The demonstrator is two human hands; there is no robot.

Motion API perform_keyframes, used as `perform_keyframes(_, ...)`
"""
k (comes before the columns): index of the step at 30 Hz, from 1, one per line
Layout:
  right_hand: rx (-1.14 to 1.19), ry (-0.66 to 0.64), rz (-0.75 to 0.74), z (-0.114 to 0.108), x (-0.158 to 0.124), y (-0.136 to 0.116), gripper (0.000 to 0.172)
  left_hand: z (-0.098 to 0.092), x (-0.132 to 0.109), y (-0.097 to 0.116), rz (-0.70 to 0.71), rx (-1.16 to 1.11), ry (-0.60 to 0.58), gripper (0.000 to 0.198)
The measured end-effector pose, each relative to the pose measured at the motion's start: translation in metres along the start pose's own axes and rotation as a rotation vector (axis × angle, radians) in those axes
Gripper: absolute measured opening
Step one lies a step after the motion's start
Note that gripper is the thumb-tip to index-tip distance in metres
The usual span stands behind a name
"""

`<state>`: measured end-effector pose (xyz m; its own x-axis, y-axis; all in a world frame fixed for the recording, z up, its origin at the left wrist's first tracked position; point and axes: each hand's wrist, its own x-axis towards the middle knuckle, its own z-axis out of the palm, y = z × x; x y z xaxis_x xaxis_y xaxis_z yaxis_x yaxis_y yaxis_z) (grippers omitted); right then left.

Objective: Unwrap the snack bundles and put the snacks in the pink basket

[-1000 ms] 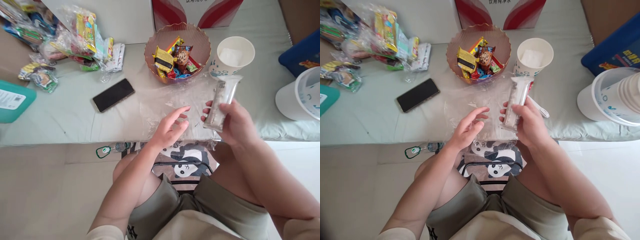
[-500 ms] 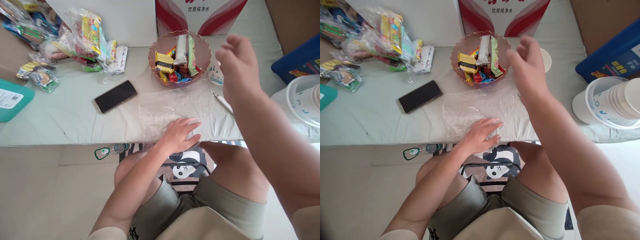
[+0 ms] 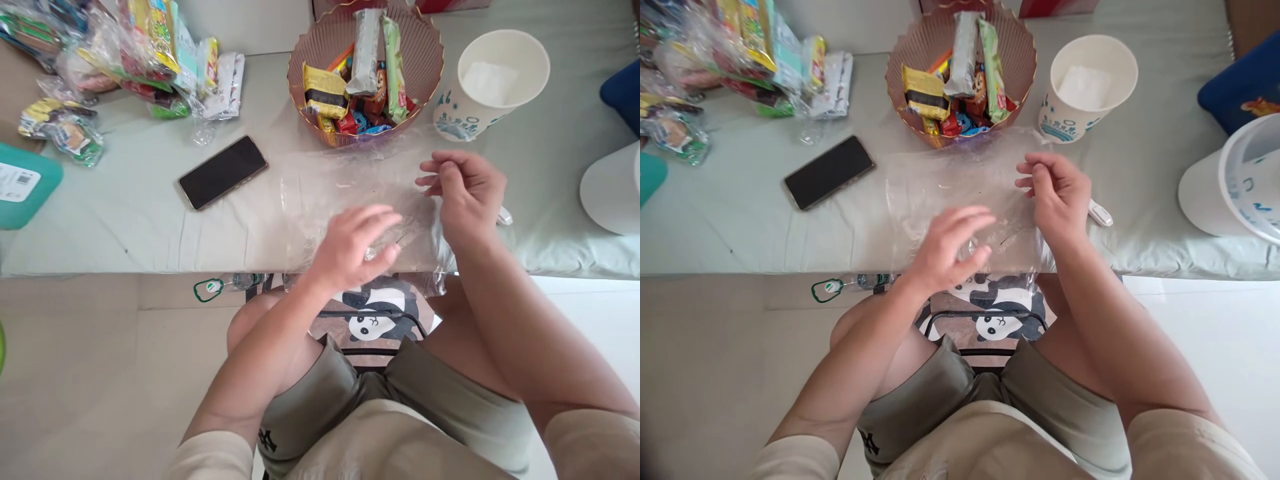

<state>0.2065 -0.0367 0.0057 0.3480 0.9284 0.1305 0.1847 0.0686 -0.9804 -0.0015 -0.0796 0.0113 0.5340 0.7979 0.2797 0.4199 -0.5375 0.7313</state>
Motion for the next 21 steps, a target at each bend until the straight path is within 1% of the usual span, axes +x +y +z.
perform_keyframes(1, 0.031, 0.004, -0.03, -0.002, 0.0, 0.001, 0.017, -0.006, -0.001, -0.009, -0.032, -0.001, 0.151, 0.035)
perform_keyframes(3, 0.08, -0.007, -0.082, -0.007, -0.002, 0.001, 0.019, -0.021, -0.005, -0.034, -0.222, 0.005, 0.477, 0.031)
perform_keyframes(4, 0.102, -0.013, -0.107, -0.01, -0.004, 0.0, 0.02, -0.028, -0.008, -0.048, -0.322, -0.023, 0.592, 0.039)
perform_keyframes(5, 0.126, -0.012, -0.131, -0.013, -0.007, -0.003, 0.019, -0.035, -0.01, -0.062, -0.407, -0.077, 0.65, 0.053)
perform_keyframes(6, 0.151, -0.013, -0.15, -0.016, -0.009, -0.006, 0.017, -0.039, -0.012, -0.075, -0.475, -0.146, 0.67, 0.065)
perform_keyframes(7, 0.176, -0.012, -0.163, -0.02, -0.011, -0.011, 0.016, -0.042, -0.014, -0.084, -0.526, -0.212, 0.662, 0.073)
perform_keyframes(8, 0.205, -0.01, -0.167, -0.023, -0.013, -0.016, 0.014, -0.044, -0.015, -0.091, -0.545, -0.25, 0.645, 0.078)
perform_keyframes(9, 0.232, -0.01, -0.162, -0.026, -0.015, -0.021, 0.014, -0.045, -0.016, -0.093, -0.547, -0.286, 0.604, 0.08)
perform_keyframes(10, 0.251, -0.007, -0.152, -0.029, -0.016, -0.024, 0.014, -0.044, -0.015, -0.092, -0.545, -0.323, 0.55, 0.079)
perform_keyframes(11, 0.262, -0.002, -0.146, -0.031, -0.016, -0.027, 0.014, -0.043, -0.014, -0.087, -0.539, -0.358, 0.493, 0.073)
perform_keyframes(13, 0.294, 0.018, -0.162, -0.033, -0.013, -0.027, 0.013, -0.041, -0.009, -0.073, -0.537, -0.425, 0.408, 0.051)
perform_keyframes(14, 0.321, 0.014, -0.162, -0.034, -0.011, -0.025, 0.017, -0.04, -0.005, -0.066, -0.529, -0.442, 0.415, 0.038)
perform_keyframes(16, 0.364, -0.036, -0.095, -0.035, -0.008, -0.02, 0.039, -0.039, 0.002, -0.056, -0.494, -0.469, 0.498, 0.021)
perform_keyframes(17, 0.368, -0.074, -0.03, -0.036, -0.008, -0.018, 0.049, -0.038, 0.005, -0.053, -0.473, -0.486, 0.55, 0.018)
perform_keyframes(18, 0.356, -0.115, 0.044, -0.037, -0.008, -0.016, 0.056, -0.038, 0.008, -0.052, -0.456, -0.507, 0.596, 0.017)
perform_keyframes(19, 0.333, -0.153, 0.108, -0.037, -0.009, -0.014, 0.058, -0.038, 0.01, -0.053, -0.447, -0.533, 0.631, 0.018)
perform_keyframes(21, 0.304, -0.206, 0.164, -0.038, -0.013, -0.01, 0.058, -0.038, 0.013, -0.056, -0.444, -0.591, 0.673, 0.022)
